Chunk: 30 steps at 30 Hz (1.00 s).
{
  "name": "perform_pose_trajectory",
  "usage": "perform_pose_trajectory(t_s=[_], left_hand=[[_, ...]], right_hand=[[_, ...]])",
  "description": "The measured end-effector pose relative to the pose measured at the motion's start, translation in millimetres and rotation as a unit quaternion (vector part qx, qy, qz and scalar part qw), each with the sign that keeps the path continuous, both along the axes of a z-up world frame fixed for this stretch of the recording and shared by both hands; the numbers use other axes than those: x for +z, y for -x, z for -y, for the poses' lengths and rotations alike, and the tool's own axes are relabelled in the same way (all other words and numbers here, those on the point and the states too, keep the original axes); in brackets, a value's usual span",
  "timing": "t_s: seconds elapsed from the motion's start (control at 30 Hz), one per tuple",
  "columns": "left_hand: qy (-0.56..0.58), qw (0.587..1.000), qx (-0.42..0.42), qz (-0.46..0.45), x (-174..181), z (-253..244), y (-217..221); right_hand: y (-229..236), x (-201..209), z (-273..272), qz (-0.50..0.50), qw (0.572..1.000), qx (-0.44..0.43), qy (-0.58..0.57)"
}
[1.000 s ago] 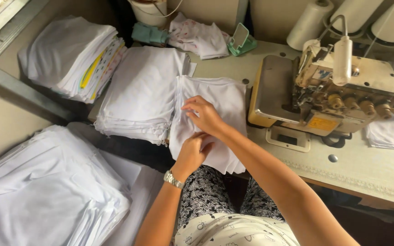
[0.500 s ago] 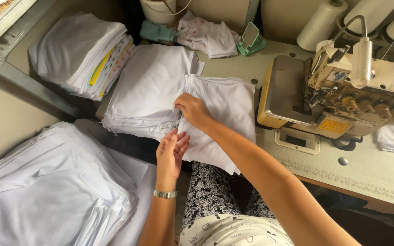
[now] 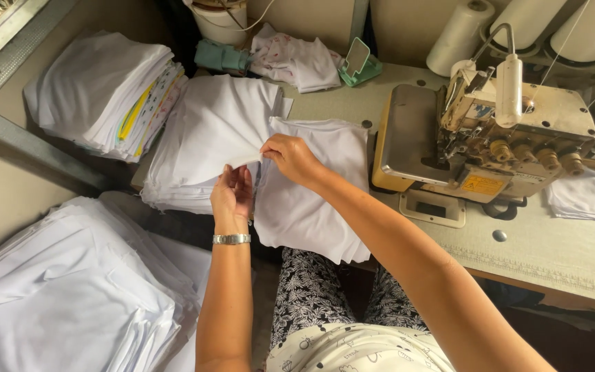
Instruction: Picking up, unfolding, and stacking white fabric pieces near an industrial sewing machine
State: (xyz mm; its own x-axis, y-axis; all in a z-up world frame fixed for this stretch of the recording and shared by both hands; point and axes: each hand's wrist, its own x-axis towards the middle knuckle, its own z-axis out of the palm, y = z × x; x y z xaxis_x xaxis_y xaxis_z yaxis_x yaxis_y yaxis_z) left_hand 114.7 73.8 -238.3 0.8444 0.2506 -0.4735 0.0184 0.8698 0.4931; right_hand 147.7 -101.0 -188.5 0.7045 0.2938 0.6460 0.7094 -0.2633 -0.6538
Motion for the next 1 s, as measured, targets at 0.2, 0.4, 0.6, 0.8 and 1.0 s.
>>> perform_pose_trajectory(t_s=[0.2, 0.4, 0.6, 0.8, 1.0], left_hand=[[-0.132, 0.989, 0.009, 0.059, 63.7, 27.6, 23.2], [-0.498, 0.842, -0.021, 0.205, 105.1, 82.1, 84.2], [-0.573, 0.749, -0.158, 0.293, 100.4, 128.4, 111.6], [-0.583, 0.726, -0.225, 0.287, 89.3, 126.9, 105.0], [-0.470, 0.822, -0.116, 0.300, 137.7, 84.6, 92.1]], right_hand=[[22.1, 52.1, 34.1, 0.080, 0.995, -0.044, 0.030], [119.9, 127.5, 92.2, -0.083, 0.995, 0.011, 0.044], [150.3, 115.4, 108.0, -0.097, 0.994, -0.035, 0.022], [144.6, 98.2, 129.4, -0.147, 0.984, -0.071, 0.070], [144.3, 96.6, 159.7, -0.059, 0.986, -0.109, 0.114]])
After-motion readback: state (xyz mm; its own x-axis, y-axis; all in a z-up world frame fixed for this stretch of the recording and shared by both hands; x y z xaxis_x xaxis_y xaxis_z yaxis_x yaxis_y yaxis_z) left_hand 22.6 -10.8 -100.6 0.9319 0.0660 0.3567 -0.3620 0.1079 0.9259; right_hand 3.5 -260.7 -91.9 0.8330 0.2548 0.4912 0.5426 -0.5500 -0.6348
